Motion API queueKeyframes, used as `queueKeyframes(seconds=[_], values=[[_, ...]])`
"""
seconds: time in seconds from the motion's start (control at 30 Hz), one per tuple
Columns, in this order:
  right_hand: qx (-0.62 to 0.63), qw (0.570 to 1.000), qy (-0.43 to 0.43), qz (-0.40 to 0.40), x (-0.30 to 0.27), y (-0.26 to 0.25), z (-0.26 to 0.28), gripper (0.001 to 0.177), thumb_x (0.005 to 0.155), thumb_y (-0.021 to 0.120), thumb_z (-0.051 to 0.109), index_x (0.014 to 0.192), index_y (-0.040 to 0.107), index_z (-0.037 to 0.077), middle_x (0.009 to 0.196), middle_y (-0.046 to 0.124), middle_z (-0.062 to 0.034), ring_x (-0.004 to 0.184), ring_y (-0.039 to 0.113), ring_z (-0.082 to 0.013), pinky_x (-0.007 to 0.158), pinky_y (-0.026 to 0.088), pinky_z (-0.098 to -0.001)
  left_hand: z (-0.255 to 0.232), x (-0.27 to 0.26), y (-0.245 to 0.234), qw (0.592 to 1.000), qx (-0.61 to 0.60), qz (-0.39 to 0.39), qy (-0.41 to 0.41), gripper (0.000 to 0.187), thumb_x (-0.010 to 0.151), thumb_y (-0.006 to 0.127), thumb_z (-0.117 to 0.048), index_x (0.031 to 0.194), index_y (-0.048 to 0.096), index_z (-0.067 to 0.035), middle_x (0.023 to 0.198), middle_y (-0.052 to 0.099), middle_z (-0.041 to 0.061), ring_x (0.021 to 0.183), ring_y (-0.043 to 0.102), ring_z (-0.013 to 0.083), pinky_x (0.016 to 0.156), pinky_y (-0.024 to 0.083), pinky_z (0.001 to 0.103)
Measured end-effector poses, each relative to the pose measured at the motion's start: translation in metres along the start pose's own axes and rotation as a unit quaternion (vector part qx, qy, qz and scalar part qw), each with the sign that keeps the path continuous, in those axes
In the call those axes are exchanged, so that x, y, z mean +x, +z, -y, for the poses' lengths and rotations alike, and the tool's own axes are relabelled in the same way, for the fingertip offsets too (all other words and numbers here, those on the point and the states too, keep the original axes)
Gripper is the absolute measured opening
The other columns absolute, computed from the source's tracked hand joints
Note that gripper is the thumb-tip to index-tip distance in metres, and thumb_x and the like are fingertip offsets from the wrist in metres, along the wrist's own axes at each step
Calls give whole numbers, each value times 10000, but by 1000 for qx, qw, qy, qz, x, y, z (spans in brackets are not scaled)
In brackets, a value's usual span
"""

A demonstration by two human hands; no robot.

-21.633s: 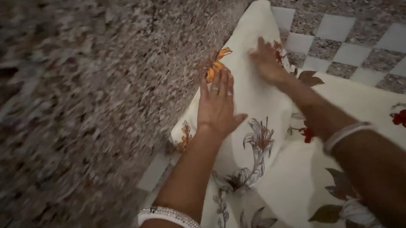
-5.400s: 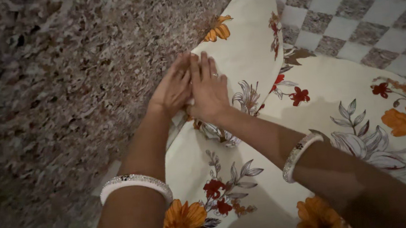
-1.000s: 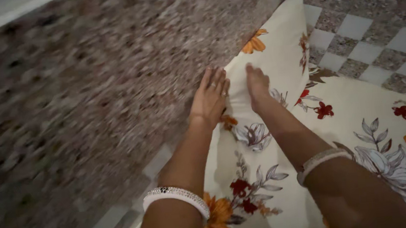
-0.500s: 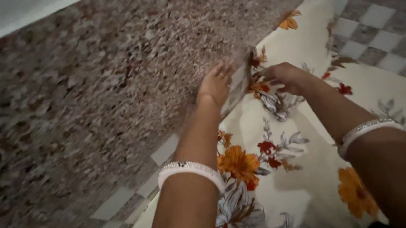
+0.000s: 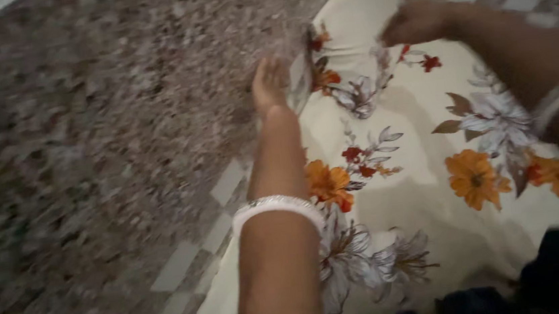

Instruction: The person inserts a purple pillow insert into a floral pillowcase, then folds and smooths the case to form a neat pillow. The person repeatedly adjusts and smooths the pillowcase on the bed surface.

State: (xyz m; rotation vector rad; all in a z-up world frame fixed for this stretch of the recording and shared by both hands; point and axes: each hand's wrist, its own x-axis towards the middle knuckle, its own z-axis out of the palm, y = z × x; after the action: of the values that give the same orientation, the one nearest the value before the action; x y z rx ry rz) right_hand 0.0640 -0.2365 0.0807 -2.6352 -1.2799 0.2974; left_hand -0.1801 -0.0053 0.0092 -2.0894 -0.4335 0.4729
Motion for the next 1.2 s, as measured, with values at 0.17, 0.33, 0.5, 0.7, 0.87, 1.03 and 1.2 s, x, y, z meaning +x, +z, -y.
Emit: queueKeyframes(seconds=[0.17, 0.33, 0.5, 0.7, 0.87, 1.03, 1.2], values=[[-63, 988, -139, -20, -5, 50, 64, 452, 877, 666, 254, 1314, 714, 149, 1281, 725, -138, 1136, 686, -333, 1043, 503, -434, -5, -16, 7, 999, -21, 6, 50, 948, 913, 706, -468, 1643, 167, -195, 1749, -55, 68, 1581, -139, 337, 1199, -116, 560], [-170, 977, -104, 80, 0, 84, 97, 584, 854, 617, 148, 1433, 597, 223, 1267, 691, -155, 1209, 630, -362, 1022, 508, -484, -25, -22, 7, 973, -123, -178, -86, 744, 953, 521, -389, 1585, 285, -75, 1695, 178, 129, 1562, 49, 375, 1180, 37, 580], [-163, 962, -211, 58, 28, 130, 104, 499, 826, 655, 148, 1325, 650, 172, 1318, 631, -168, 1233, 611, -340, 1017, 513, -470, -79, -7, 17, 961, -223, -165, -6, 285, 983, 610, -207, 1207, 754, -104, 1314, 657, 108, 1280, 543, 310, 1041, 427, 501], [-152, 952, -252, 88, 57, 209, 110, 565, 834, 651, 127, 1393, 588, 172, 1410, 568, -136, 1259, 592, -341, 1004, 520, -475, -144, 8, 43, 882, -458, 31, -110, 194, 913, 679, -208, 1067, 795, -185, 1171, 742, 36, 1123, 694, 230, 807, 599, 409], [-118, 926, -356, 40, 55, 253, 101, 693, 668, 690, 86, 1351, 577, 107, 1414, 531, -139, 1271, 552, -360, 935, 493, -496, -173, 7, 48, 805, -555, 90, -189, 248, 840, 730, -146, 1082, 784, -150, 1180, 735, 86, 1131, 698, 278, 879, 586, 391], [-103, 919, -381, 8, 48, 262, 90, 329, 738, 667, 158, 1053, 739, 96, 1115, 704, -118, 1141, 631, -306, 997, 478, -446, -174, -12, 49, 790, -575, 76, -201, 191, 898, 711, -163, 1068, 797, -160, 1150, 750, 110, 1115, 703, 300, 885, 584, 404], [-87, 916, -391, -31, 43, 256, 84, 229, 739, 637, 141, 932, 749, 91, 948, 729, -120, 991, 690, -303, 908, 503, -452, -153, -9, 48, 743, -618, 124, -225, 348, 854, 809, -355, 1087, 772, -98, 1140, 739, 154, 1074, 718, 299, 895, 578, 408]])
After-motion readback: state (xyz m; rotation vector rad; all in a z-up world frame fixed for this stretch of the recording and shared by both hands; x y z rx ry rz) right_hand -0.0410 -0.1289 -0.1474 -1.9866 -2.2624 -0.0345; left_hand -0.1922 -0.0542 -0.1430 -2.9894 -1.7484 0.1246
